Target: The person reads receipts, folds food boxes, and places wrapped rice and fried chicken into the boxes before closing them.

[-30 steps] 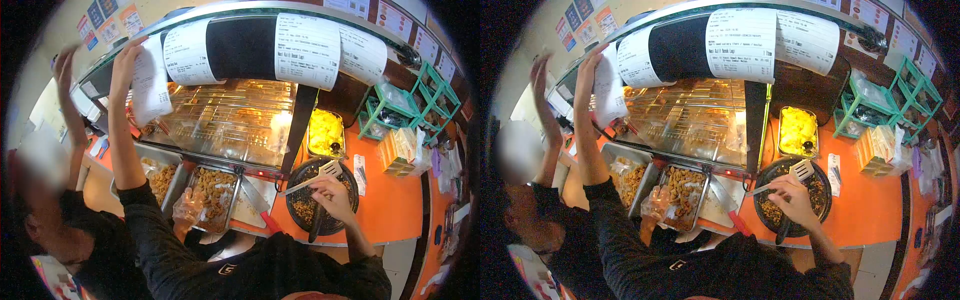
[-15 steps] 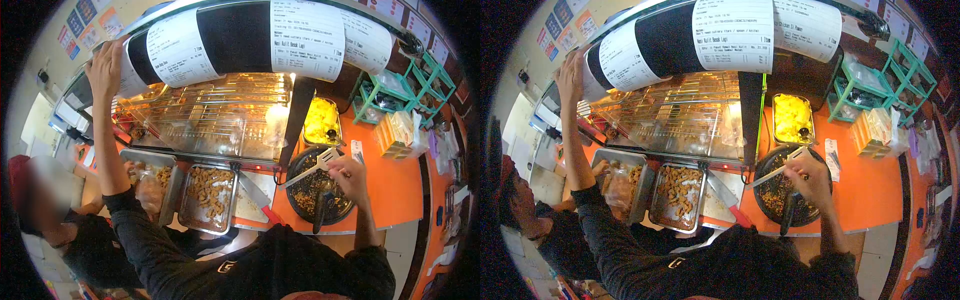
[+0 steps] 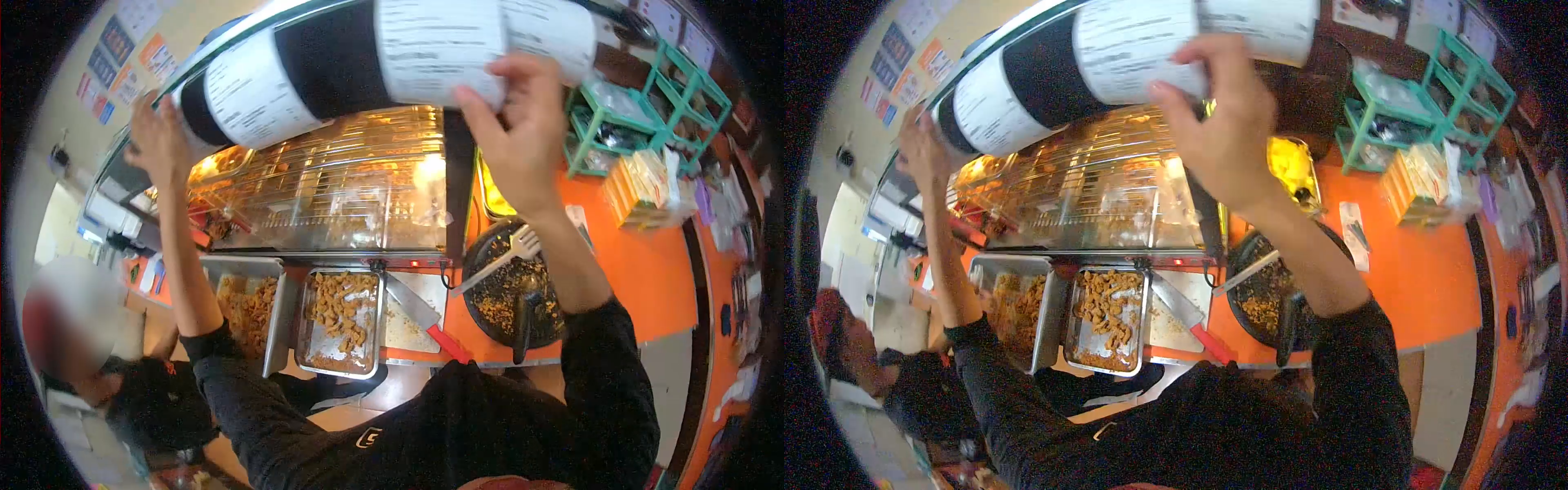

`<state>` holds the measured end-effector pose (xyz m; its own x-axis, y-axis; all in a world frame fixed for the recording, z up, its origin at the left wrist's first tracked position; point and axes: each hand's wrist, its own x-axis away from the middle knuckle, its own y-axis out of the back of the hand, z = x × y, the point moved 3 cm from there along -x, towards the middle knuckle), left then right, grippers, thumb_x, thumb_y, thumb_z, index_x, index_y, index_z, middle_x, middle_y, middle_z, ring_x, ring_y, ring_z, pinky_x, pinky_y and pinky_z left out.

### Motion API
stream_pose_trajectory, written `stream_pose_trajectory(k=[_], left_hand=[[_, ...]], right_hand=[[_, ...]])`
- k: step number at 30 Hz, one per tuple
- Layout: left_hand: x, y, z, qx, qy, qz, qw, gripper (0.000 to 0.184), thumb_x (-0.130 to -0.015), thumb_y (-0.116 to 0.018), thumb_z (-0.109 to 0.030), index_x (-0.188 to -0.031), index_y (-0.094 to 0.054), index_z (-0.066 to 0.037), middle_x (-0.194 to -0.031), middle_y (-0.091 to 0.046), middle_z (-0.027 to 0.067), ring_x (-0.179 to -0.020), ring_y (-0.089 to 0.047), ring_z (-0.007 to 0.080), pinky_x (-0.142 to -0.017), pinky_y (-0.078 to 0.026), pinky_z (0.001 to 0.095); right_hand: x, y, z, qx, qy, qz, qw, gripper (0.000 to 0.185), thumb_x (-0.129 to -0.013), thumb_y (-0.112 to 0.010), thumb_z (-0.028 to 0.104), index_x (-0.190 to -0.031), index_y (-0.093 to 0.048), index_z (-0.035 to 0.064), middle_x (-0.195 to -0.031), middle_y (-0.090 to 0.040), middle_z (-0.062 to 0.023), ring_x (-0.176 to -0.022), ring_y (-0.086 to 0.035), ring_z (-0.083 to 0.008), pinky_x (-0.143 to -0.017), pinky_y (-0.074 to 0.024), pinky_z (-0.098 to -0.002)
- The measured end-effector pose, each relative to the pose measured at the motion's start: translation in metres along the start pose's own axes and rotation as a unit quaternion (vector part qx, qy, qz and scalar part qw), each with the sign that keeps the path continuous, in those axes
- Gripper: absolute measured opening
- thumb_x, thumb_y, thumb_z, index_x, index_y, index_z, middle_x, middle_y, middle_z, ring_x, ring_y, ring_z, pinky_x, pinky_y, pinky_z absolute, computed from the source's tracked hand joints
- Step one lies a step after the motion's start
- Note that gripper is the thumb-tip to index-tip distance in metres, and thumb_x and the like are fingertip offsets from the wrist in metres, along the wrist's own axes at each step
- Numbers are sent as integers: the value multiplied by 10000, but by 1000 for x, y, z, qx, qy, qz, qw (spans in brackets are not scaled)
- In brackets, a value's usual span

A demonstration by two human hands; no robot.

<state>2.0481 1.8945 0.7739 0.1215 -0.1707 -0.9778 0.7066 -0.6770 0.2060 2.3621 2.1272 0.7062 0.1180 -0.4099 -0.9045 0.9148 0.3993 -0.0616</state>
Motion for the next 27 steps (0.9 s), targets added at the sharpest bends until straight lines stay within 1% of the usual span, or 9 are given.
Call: stream_pose_trajectory(k=[4,7,8,10,11,18,24,26,27], left_hand=[[1,-4,65,-34,-205,-104,973,301,-852,-435,-239,-1009,-529,-1,-1093,-508,126,-978,-483,249,-868,-352,372],[35,60,30,169,7,-114,979,329,-842,-463,-236,-1050,-494,16,-1100,-474,165,-1008,-453,269,-818,-393,387],[49,74,35,185,63,-86,977,340,-835,-477,-237,-1069,-484,11,-1111,-461,170,-1021,-443,278,-807,-402,395],[93,118,-2,3,-90,-59,994,368,-829,-490,-237,-1087,-454,24,-1116,-450,167,-1027,-437,282,-804,-410,395],[116,140,-24,-96,-164,-46,981,384,-826,-496,-237,-1096,-440,30,-1119,-445,166,-1030,-434,283,-802,-414,396],[225,279,-133,1,346,73,935,504,-812,-539,-230,-1181,-335,45,-1140,-389,160,-1062,-399,254,-843,-404,371],[251,377,-219,-13,459,62,886,440,-776,-590,-191,-1124,-391,-9,-1119,-420,163,-1006,-428,231,-874,-350,337],[269,419,-244,-200,424,97,878,207,-810,-527,-145,-975,-498,-23,-1036,-475,102,-935,-458,204,-802,-383,313],[295,441,-240,-283,246,185,908,140,-811,-507,-157,-858,-528,-27,-945,-508,98,-844,-471,203,-752,-374,305]], right_hand=[[51,20,22,-25,123,142,982,168,-682,-607,-40,-838,-554,-4,-819,-533,-101,-729,-530,-172,-634,-444,-231],[106,68,5,-53,28,190,980,112,-681,-521,-89,-766,-563,-27,-939,-566,-170,-848,-576,-271,-729,-479,-330],[119,98,-24,82,116,191,971,40,-696,-515,-50,-720,-542,-34,-913,-572,-162,-845,-575,-287,-720,-477,-354],[165,180,-109,213,-201,230,928,93,-710,-497,-14,-784,-552,2,-938,-579,-119,-879,-547,-254,-782,-432,-320],[177,223,-138,80,-306,93,944,195,-713,-481,-15,-883,-567,24,-958,-578,-93,-889,-532,-210,-818,-396,-294],[352,506,-437,311,-459,256,792,395,-577,-500,-47,-946,-590,59,-958,-588,-107,-961,-521,-232,-876,-377,-311],[306,478,-433,473,-295,375,741,313,-700,-547,164,-1004,-570,94,-873,-588,-170,-820,-558,-304,-726,-439,-380],[271,435,-392,543,-211,363,727,304,-748,-535,231,-1004,-567,69,-885,-590,-164,-825,-562,-299,-716,-440,-385],[259,401,-370,510,-185,353,762,313,-773,-529,265,-1004,-565,57,-892,-591,-161,-827,-565,-296,-711,-441,-387]])
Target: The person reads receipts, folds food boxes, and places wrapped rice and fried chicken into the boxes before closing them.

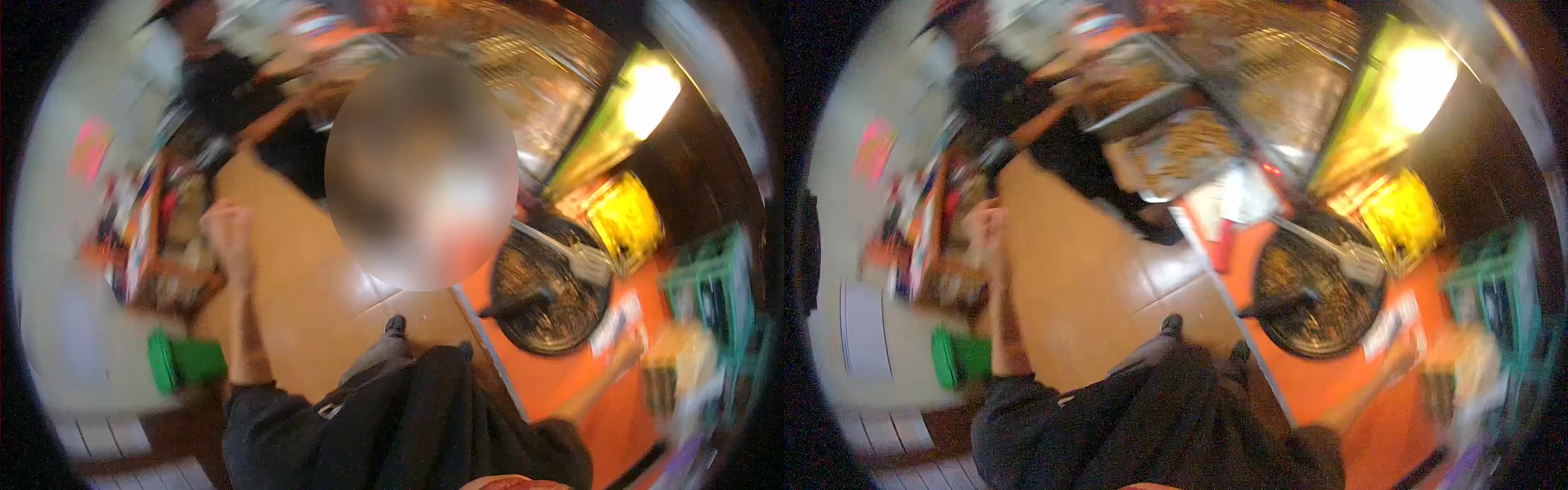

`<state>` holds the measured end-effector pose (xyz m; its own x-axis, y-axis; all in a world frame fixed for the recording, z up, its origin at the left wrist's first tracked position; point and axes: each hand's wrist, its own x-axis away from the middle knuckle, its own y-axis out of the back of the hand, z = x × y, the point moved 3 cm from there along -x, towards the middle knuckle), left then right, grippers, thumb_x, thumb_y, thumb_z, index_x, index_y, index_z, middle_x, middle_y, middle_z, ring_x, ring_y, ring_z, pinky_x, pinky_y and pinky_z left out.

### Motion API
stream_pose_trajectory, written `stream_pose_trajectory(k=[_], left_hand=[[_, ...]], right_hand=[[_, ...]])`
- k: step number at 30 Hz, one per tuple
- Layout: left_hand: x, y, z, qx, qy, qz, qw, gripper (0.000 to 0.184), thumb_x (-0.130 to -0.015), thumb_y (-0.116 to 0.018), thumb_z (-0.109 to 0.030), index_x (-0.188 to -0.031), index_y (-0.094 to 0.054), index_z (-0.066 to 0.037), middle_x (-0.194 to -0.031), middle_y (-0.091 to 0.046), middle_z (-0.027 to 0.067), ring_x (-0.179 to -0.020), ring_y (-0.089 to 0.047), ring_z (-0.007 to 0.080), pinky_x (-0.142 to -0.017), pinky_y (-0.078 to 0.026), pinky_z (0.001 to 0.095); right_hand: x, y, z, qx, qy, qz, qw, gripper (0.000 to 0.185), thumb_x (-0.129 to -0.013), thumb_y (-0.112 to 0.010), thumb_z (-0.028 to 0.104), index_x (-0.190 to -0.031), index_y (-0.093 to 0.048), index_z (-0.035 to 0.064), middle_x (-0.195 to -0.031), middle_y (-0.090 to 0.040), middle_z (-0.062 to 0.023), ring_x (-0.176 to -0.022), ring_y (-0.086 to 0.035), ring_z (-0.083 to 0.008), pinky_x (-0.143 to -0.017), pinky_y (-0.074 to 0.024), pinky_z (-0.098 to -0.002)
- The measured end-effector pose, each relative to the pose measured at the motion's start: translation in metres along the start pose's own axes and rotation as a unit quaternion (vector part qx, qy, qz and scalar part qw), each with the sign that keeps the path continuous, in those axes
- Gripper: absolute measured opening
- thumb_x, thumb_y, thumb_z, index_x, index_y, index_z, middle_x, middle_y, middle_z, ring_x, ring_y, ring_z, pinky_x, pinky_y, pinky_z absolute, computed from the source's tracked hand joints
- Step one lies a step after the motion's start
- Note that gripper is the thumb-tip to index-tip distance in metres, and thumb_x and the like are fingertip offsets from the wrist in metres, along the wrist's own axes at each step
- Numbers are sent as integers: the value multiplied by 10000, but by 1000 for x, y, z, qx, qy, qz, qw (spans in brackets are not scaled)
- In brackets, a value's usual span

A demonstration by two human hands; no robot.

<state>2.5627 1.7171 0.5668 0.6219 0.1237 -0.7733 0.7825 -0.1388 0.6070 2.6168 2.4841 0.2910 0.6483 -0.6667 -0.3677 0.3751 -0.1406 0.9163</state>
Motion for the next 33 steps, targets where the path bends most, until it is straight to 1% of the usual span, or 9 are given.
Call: stream_pose_trajectory(k=[1,3,6,7,12,15,19,28,33], left_hand=[[35,-5,19,153,147,2,977,123,-802,-493,-141,-747,-534,-39,-844,-523,101,-786,-466,212,-706,-367,299],[99,-6,41,91,132,96,982,171,-769,-472,-122,-648,-577,-63,-745,-556,93,-750,-509,222,-664,-372,325],[196,-8,77,68,228,248,939,169,-775,-505,-155,-852,-645,-99,-827,-586,115,-783,-547,235,-672,-406,385],[225,0,92,66,260,301,915,174,-782,-515,-157,-886,-648,-115,-784,-597,116,-772,-561,243,-621,-435,381],[346,48,194,13,375,375,848,175,-699,-619,-302,-722,-643,-130,-777,-604,89,-779,-564,253,-627,-426,372],[369,83,257,-57,444,403,798,320,-637,-648,-384,-733,-660,-79,-672,-608,111,-632,-581,240,-595,-418,444],[405,53,365,92,613,320,716,339,-647,-631,-424,-736,-657,-98,-670,-603,114,-623,-578,247,-595,-415,437],[259,-70,679,75,493,379,779,340,-747,-532,-408,-1031,-556,-221,-965,-564,98,-908,-540,267,-749,-412,444],[161,-59,841,44,513,346,784,383,-747,-535,-410,-1055,-545,-184,-1028,-545,116,-912,-533,291,-779,-409,433]], right_hand=[[1,14,53,-82,37,6,996,330,-797,-522,298,-1004,-563,44,-898,-592,-157,-830,-567,-293,-707,-441,-389],[31,41,183,-313,66,111,941,254,-785,-551,199,-969,-561,23,-863,-593,-144,-792,-566,-277,-671,-442,-345],[144,59,367,-387,320,288,816,201,-793,-536,163,-944,-565,32,-845,-582,-99,-691,-543,-181,-664,-437,-302],[215,83,422,-511,327,400,687,187,-785,-548,142,-921,-570,15,-822,-587,-86,-698,-542,-148,-672,-440,-284],[490,121,556,-299,578,658,379,223,-743,-591,129,-925,-568,1,-825,-595,-93,-734,-558,-153,-674,-451,-282],[609,108,610,-291,682,616,265,280,-736,-585,194,-974,-573,48,-824,-606,-139,-759,-588,-247,-690,-455,-339],[659,116,718,-184,706,633,258,303,-728,-595,214,-990,-573,63,-820,-605,-164,-770,-590,-281,-695,-455,-352],[662,12,1105,-35,688,460,560,390,-645,-672,265,-909,-596,-12,-850,-599,-204,-831,-578,-316,-742,-449,-357],[782,59,1369,-100,722,505,463,418,-705,-639,259,-1033,-532,24,-769,-590,-151,-693,-574,-221,-603,-455,-328]])
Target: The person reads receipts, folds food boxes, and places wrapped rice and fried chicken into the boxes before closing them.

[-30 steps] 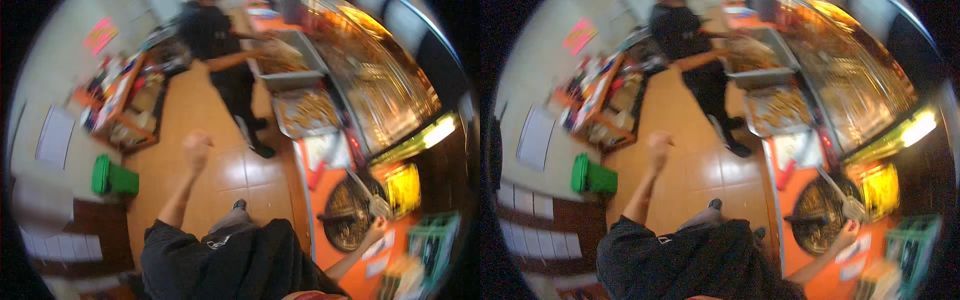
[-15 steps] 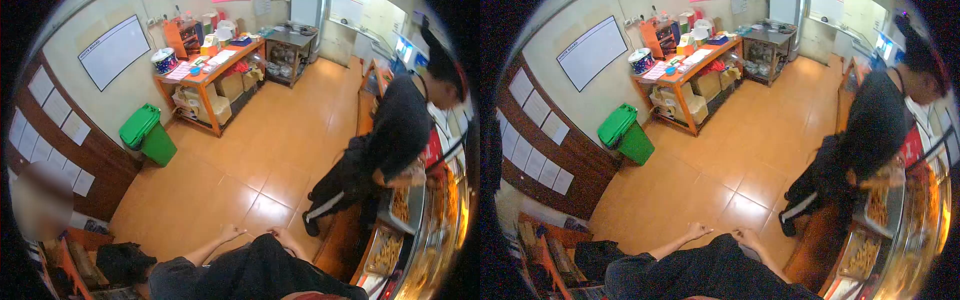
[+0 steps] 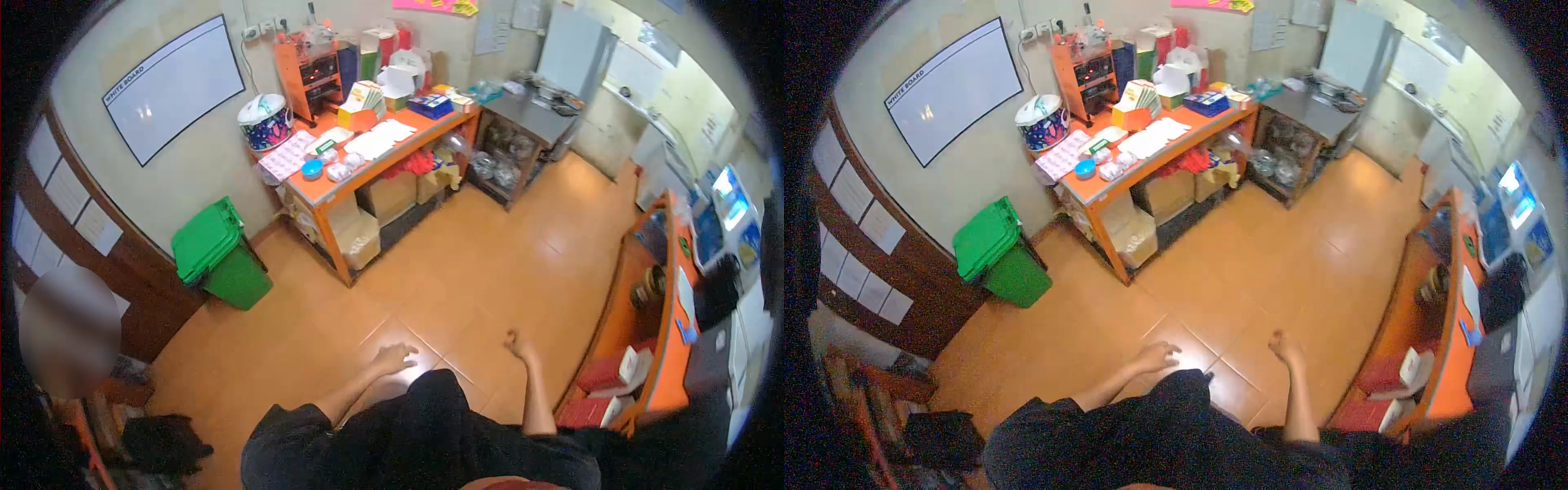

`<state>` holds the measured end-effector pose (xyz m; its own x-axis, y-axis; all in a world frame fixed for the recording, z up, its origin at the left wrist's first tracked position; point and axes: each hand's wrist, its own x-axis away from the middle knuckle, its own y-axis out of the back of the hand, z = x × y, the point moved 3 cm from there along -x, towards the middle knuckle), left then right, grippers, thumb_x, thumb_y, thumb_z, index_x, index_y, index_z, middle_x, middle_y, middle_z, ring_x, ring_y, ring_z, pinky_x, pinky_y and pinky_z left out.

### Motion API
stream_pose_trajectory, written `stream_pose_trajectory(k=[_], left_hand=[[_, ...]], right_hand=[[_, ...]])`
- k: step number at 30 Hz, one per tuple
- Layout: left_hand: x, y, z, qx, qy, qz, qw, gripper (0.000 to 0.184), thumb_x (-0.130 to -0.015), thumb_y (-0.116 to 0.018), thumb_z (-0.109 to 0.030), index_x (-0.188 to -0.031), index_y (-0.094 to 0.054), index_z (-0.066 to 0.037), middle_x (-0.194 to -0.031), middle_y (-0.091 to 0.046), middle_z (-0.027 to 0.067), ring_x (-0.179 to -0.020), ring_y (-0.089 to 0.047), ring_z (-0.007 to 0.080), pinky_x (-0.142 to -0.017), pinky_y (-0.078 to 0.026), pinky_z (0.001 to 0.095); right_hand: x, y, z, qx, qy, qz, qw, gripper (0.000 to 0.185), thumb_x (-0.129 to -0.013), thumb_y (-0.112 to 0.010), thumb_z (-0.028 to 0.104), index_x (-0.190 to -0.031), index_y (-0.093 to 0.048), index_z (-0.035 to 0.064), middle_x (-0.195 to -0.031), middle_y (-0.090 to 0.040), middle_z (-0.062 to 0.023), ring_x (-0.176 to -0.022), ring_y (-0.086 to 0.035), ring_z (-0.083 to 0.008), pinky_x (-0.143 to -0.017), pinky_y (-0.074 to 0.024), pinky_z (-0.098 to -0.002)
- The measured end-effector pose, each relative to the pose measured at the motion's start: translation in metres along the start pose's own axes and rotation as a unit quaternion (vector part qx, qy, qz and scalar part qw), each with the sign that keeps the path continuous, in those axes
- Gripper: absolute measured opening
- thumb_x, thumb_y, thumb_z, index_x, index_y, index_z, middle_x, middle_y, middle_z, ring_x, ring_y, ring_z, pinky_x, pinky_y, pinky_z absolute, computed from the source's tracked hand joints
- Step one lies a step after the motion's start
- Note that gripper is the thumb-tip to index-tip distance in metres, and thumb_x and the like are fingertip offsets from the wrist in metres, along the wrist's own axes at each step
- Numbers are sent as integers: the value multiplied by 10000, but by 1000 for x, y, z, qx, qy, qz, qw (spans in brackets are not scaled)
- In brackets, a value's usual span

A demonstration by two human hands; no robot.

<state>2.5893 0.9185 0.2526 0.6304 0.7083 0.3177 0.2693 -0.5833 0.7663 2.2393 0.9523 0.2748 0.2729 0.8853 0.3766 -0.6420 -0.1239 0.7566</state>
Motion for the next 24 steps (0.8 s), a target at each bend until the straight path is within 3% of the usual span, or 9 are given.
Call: stream_pose_trajectory(k=[4,6,13,14,16,17,21,23,24], left_hand=[[-81,69,85,197,50,-150,967,384,-732,-590,-290,-1047,-542,-76,-952,-576,132,-886,-537,253,-774,-421,369],[-110,122,121,291,262,-153,907,352,-736,-585,-169,-1057,-532,-36,-922,-592,118,-834,-560,212,-704,-446,317],[-330,271,223,150,277,-337,887,383,-728,-601,-201,-1045,-533,2,-843,-591,172,-779,-573,271,-726,-437,332],[-361,332,172,261,247,-273,893,395,-745,-588,-233,-1060,-527,-3,-946,-577,187,-866,-563,264,-760,-429,320],[-458,387,156,353,44,-319,878,421,-750,-590,-262,-1066,-511,4,-1023,-549,169,-932,-533,246,-800,-414,324],[-510,409,169,209,93,-336,914,445,-743,-602,-274,-1069,-504,13,-1055,-536,161,-964,-520,244,-826,-403,318],[-681,554,169,302,31,-356,884,499,-770,-561,-335,-1137,-468,-10,-1079,-534,158,-980,-528,232,-841,-401,297],[-754,629,183,351,-55,-384,852,552,-751,-562,-388,-1132,-467,1,-1074,-535,171,-991,-523,251,-836,-408,323],[-787,659,200,328,40,-439,835,582,-743,-554,-416,-1128,-466,12,-1080,-527,185,-996,-518,270,-845,-401,335]], right_hand=[[-187,57,124,10,241,-7,970,373,-739,-623,243,-1029,-536,26,-843,-607,-151,-753,-587,-243,-683,-463,-328],[-234,83,216,-3,270,18,963,366,-751,-610,247,-1031,-533,24,-868,-605,-157,-784,-588,-254,-695,-463,-335],[-424,78,317,55,347,175,920,352,-756,-603,256,-1022,-538,34,-871,-602,-152,-780,-582,-242,-681,-455,-327],[-443,87,319,20,340,241,909,346,-752,-610,242,-1021,-540,35,-856,-601,-150,-768,-579,-235,-674,-452,-316],[-510,113,306,-7,319,224,921,350,-748,-618,236,-1017,-539,26,-830,-599,-137,-753,-572,-211,-661,-449,-304],[-549,125,298,-42,304,195,932,354,-744,-626,230,-1013,-539,17,-805,-596,-124,-737,-565,-187,-649,-445,-291],[-713,178,241,-105,220,140,960,267,-727,-629,163,-930,-582,-4,-817,-620,-110,-724,-583,-150,-629,-451,-265],[-758,223,288,-97,218,128,963,249,-738,-622,172,-911,-589,-3,-765,-607,-94,-682,-559,-129,-614,-442,-254],[-787,244,314,-89,211,105,968,233,-749,-616,180,-892,-595,-3,-712,-593,-78,-639,-535,-108,-599,-432,-244]])
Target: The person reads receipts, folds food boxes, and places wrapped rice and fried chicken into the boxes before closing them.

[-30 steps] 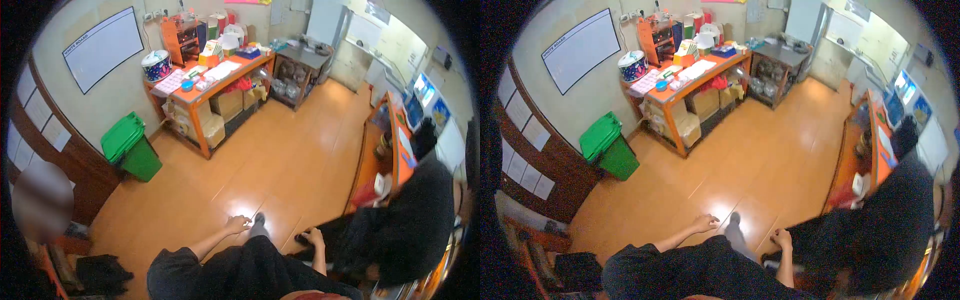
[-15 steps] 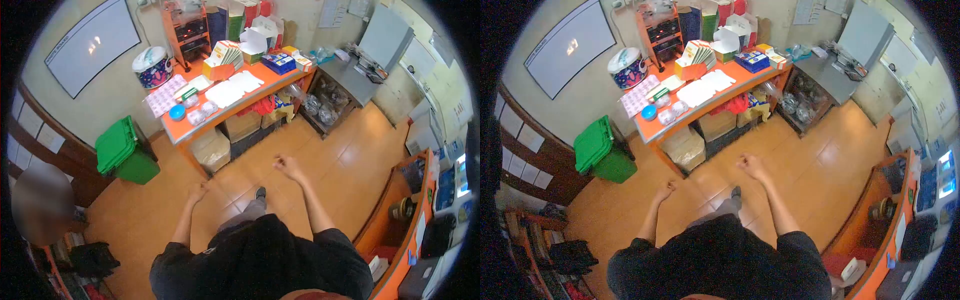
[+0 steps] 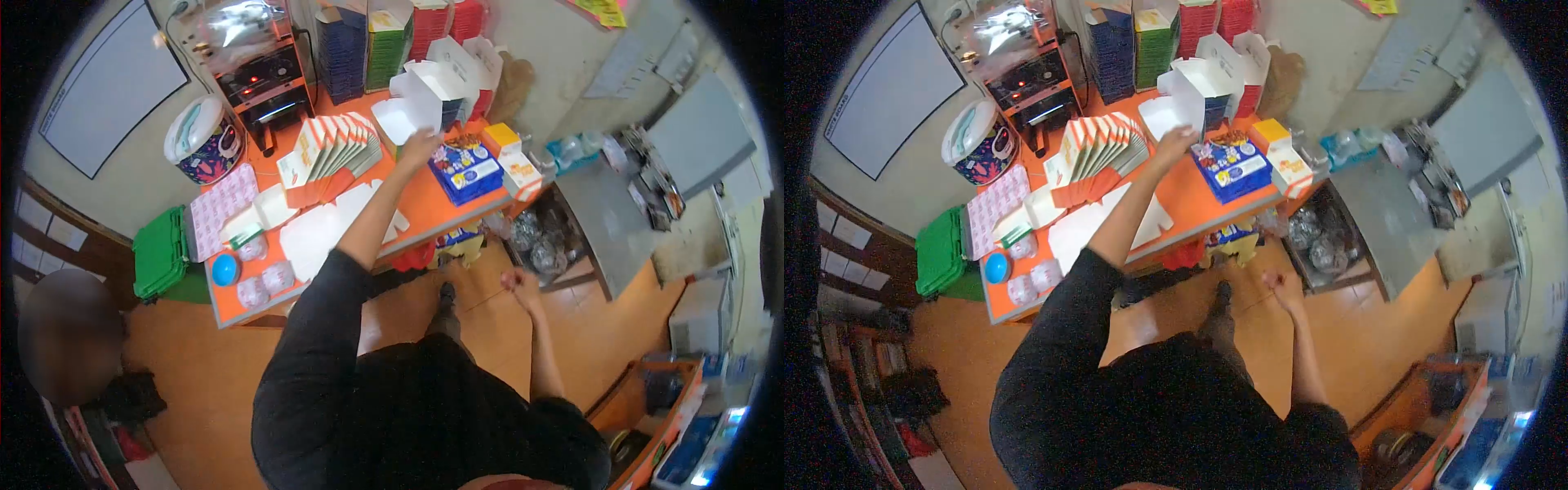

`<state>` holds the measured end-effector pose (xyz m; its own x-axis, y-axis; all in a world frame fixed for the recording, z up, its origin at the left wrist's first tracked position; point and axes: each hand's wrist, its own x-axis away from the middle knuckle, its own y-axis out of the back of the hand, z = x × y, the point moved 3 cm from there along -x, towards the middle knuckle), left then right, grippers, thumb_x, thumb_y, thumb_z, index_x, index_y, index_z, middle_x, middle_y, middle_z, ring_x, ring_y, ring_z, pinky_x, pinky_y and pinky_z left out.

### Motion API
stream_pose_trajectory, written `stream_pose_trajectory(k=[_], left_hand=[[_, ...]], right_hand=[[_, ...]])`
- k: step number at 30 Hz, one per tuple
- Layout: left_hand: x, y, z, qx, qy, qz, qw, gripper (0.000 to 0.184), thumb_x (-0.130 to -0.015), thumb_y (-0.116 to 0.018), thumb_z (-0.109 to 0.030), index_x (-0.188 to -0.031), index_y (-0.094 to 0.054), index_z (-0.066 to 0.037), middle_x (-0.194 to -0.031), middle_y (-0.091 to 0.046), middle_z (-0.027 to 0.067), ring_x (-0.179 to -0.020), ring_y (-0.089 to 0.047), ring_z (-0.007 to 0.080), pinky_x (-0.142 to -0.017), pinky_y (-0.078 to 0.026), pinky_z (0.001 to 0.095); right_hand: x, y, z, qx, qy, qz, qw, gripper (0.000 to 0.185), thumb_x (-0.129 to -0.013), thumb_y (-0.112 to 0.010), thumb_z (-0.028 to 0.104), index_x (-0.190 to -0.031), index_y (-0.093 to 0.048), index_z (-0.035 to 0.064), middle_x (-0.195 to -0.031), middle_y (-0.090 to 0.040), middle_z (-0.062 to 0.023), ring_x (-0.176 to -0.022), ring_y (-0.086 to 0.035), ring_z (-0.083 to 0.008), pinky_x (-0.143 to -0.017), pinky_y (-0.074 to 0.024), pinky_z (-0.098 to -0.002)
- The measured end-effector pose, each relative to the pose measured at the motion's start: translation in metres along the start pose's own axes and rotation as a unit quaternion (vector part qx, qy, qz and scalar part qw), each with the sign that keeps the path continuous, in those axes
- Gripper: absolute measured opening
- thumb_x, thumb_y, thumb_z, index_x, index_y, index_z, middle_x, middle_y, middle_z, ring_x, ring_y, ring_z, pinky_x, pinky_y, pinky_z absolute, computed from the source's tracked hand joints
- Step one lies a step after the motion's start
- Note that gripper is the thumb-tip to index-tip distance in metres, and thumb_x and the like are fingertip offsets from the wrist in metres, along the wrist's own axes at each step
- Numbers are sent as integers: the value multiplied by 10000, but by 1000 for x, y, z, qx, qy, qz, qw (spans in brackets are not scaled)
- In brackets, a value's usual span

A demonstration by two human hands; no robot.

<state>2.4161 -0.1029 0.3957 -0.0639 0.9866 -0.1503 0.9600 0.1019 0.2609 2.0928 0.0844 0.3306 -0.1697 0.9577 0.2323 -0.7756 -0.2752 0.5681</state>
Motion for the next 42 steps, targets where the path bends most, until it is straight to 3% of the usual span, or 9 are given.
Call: stream_pose_trajectory(k=[4,8,14,22,30,32,34,38,42], left_hand=[[-136,-6,11,-94,153,-212,961,774,-691,-532,-527,-1183,-375,49,-1112,-479,254,-1051,-462,357,-888,-366,377],[-208,1,89,-100,239,-134,956,534,-731,-523,-408,-1002,-519,52,-908,-589,170,-785,-585,254,-697,-449,323],[-160,16,103,256,178,-256,915,307,-788,-474,-231,-926,-594,16,-837,-613,135,-676,-556,171,-617,-422,302],[-153,32,100,1,252,-283,925,371,-788,-508,-324,-780,-615,31,-716,-603,141,-648,-579,190,-602,-436,320],[-150,28,118,516,197,-187,812,408,-842,-448,-332,-1123,-451,-37,-1083,-533,87,-957,-519,204,-823,-407,319],[-147,27,107,503,186,-235,811,350,-836,-454,-300,-1036,-521,-19,-938,-591,104,-859,-562,209,-761,-427,329],[-144,42,98,-154,187,-284,928,308,-830,-443,-273,-921,-568,-6,-741,-602,139,-698,-587,230,-669,-444,339],[-152,55,57,-161,92,-253,950,289,-807,-433,-229,-736,-534,33,-610,-519,232,-546,-530,348,-523,-396,399],[-145,55,2,-215,-15,-292,932,256,-809,-449,-195,-685,-495,24,-524,-476,185,-447,-465,218,-454,-354,362]], right_hand=[[-181,45,79,-21,199,-45,979,229,-771,-601,202,-879,-590,1,-657,-561,-71,-606,-525,-112,-561,-426,-257],[-317,39,197,-32,369,-39,928,222,-771,-584,187,-895,-565,3,-705,-585,-132,-641,-576,-199,-567,-441,-291],[-440,-46,261,150,336,-2,930,346,-741,-574,291,-893,-554,-19,-820,-590,-184,-742,-587,-306,-656,-460,-405],[-440,-59,281,230,286,-2,930,505,-692,-611,376,-997,-495,-9,-897,-541,-184,-797,-574,-338,-689,-463,-409],[-428,-67,285,215,284,17,934,665,-641,-643,425,-1138,-395,61,-935,-469,-187,-842,-544,-351,-711,-443,-445],[-431,-68,286,233,288,8,929,601,-654,-631,379,-1106,-413,49,-942,-483,-187,-821,-557,-340,-691,-452,-437],[-437,-73,284,251,291,-4,923,537,-668,-619,334,-1073,-431,37,-948,-496,-186,-800,-570,-328,-671,-462,-429],[-446,-98,279,305,348,-53,885,437,-742,-480,141,-1142,-378,-1,-880,-572,-225,-643,-602,-330,-537,-481,-411],[-460,-91,273,324,355,-5,877,371,-753,-454,124,-1088,-396,-25,-742,-580,-220,-643,-598,-341,-537,-478,-426]])
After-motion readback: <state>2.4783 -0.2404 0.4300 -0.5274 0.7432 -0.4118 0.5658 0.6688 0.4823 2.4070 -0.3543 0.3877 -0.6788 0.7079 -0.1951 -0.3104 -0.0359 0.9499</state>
